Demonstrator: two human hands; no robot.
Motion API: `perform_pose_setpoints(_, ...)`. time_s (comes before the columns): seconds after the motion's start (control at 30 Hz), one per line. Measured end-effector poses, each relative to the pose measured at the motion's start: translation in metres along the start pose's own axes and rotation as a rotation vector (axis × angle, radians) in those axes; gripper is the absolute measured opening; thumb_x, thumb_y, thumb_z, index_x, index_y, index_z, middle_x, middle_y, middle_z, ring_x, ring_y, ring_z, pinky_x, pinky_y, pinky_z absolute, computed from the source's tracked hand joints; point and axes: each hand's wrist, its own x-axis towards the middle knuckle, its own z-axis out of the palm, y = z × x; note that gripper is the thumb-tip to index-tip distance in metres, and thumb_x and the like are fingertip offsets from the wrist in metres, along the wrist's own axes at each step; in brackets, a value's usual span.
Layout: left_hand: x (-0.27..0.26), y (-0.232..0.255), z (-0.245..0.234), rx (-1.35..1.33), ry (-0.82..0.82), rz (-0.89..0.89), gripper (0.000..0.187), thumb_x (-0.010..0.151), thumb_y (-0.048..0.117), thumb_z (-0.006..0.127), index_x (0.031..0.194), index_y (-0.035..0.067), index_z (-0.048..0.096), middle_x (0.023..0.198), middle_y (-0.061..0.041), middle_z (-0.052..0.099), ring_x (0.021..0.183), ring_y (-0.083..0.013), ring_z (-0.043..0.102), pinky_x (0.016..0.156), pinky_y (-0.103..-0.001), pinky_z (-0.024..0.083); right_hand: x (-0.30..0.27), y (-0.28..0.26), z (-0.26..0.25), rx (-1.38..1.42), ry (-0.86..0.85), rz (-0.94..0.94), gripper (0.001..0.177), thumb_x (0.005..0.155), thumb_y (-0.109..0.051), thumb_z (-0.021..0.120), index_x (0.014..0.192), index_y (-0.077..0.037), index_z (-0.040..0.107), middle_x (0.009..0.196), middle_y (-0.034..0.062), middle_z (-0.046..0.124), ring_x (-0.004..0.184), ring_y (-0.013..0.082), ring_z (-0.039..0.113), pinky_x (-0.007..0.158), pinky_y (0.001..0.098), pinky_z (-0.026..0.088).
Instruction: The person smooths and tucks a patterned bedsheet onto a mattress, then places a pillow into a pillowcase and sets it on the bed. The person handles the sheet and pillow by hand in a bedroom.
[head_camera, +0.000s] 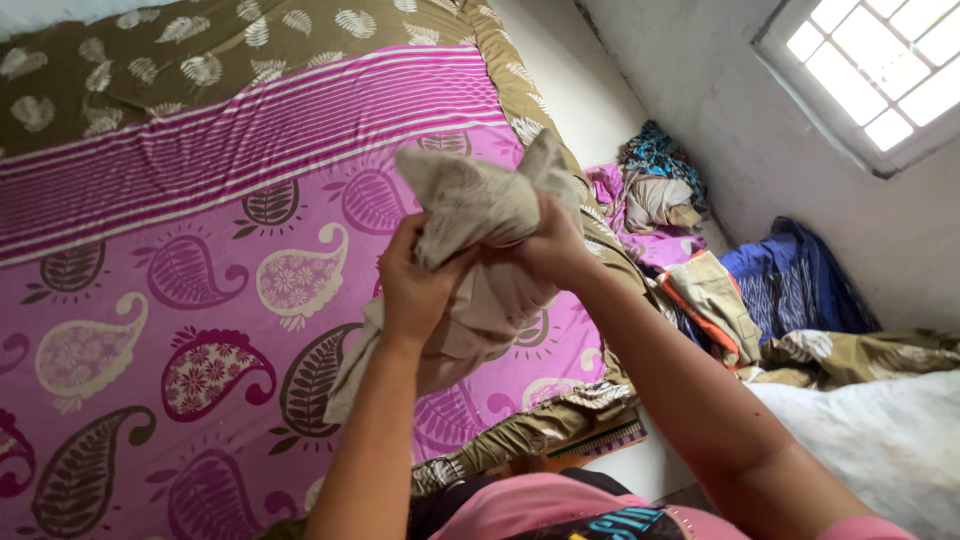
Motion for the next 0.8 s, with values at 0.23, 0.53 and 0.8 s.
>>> perform_pose_setpoints(0.23,-0.043,-0.008,-0.064,0.456,-0.198,-0.293,0.111,0.065,0.036,0.098,0.151,0.003,0.037,0.137,-0.023,0.061,0.125,-0.0355,0.062,0.102,-0.043,0.052,0.032,-0.013,0.003,0.932,0.124,0.325,0.042,0.089,0.002,0.058,0.13,0.002,0.062,0.126,0.0174,0.069,0.116,0.0308,0.069,0.098,0.0414,0.061)
perform_pose_setpoints(0.53,-0.059,-0.038,-0.142,0.2,-0.09,-0.323,0.093,0.058,0.021,0.09,0.138,0.001,0.047,0.126,-0.017,0.068,0.115,-0.0302,0.066,0.092,-0.039,0.054,0.054,-0.088,0.066,1.195,-0.091,0.308,0.039,0.098,-0.005,0.061,0.136,0.002,0.056,0.132,0.0201,0.066,0.121,0.0349,0.066,0.106,0.0481,0.059)
perform_pose_setpoints(0.8,-0.035,-0.038,-0.232,-0.19,-0.188,-0.357,0.051,0.079,0.01,0.083,0.125,-0.001,0.065,0.114,-0.012,0.075,0.103,-0.0215,0.072,0.09,-0.032,0.058,0.043,-0.128,0.211,-0.514,0.487,-0.427,0.073,0.083,-0.029,0.087,0.13,0.003,0.041,0.121,0.0184,0.051,0.115,0.0321,0.054,0.095,0.0464,0.048)
